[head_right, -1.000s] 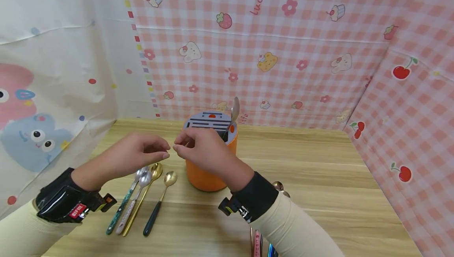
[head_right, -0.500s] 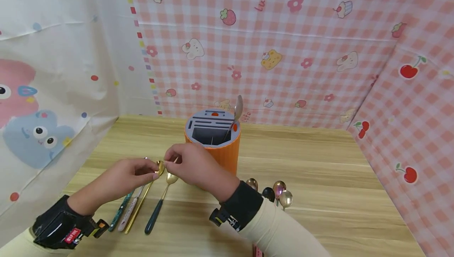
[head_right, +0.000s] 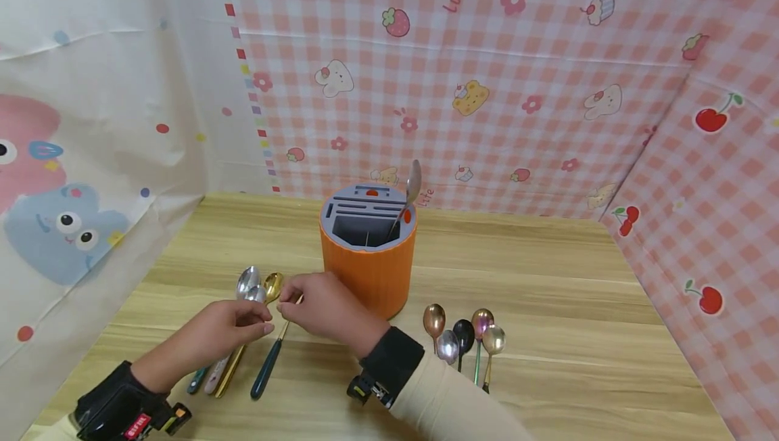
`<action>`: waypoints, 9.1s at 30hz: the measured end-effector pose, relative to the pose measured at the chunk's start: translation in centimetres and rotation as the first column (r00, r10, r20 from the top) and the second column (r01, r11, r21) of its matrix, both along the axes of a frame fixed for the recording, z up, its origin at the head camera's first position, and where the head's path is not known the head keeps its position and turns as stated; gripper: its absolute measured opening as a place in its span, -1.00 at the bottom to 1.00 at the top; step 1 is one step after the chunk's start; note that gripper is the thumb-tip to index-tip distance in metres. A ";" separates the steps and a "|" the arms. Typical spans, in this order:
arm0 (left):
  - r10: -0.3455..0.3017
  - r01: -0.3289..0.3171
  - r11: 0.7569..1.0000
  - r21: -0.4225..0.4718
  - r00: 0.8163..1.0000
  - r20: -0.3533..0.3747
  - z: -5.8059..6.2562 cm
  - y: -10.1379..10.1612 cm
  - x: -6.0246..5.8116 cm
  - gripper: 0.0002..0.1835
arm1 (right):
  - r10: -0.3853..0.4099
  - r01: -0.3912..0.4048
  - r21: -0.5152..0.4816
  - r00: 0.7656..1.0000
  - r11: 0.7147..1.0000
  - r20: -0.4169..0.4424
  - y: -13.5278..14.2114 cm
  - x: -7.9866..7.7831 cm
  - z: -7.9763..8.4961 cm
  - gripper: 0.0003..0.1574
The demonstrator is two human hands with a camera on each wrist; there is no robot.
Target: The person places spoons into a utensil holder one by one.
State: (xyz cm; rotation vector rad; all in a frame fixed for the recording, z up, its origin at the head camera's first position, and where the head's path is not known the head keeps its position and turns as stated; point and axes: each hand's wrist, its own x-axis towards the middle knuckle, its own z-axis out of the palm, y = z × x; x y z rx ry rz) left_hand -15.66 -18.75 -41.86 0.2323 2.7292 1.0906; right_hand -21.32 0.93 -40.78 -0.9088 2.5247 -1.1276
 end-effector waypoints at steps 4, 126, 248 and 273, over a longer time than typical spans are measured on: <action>-0.008 0.008 1.000 0.015 1.000 -0.020 -1.4 -0.3 0.3 -0.88 | 0.012 -0.011 0.024 1.000 1.000 -0.018 -0.7 0.0 -1.3 -0.92; 0.028 -0.026 0.999 0.043 0.998 -0.048 -1.6 2.1 0.2 -0.80 | -0.139 0.270 -0.353 0.925 0.896 0.355 -2.1 -0.3 -2.2 -0.90; -0.256 0.276 0.961 -0.003 0.884 -0.390 15.3 15.0 -6.9 -0.81 | -0.420 0.296 -0.503 0.895 0.812 -0.151 13.1 -1.1 15.6 -0.73; -0.289 0.302 0.953 -0.021 0.886 -0.363 11.1 14.3 -8.2 -0.93 | -0.385 0.355 -0.347 0.923 0.868 -0.021 12.5 -2.5 10.4 -0.67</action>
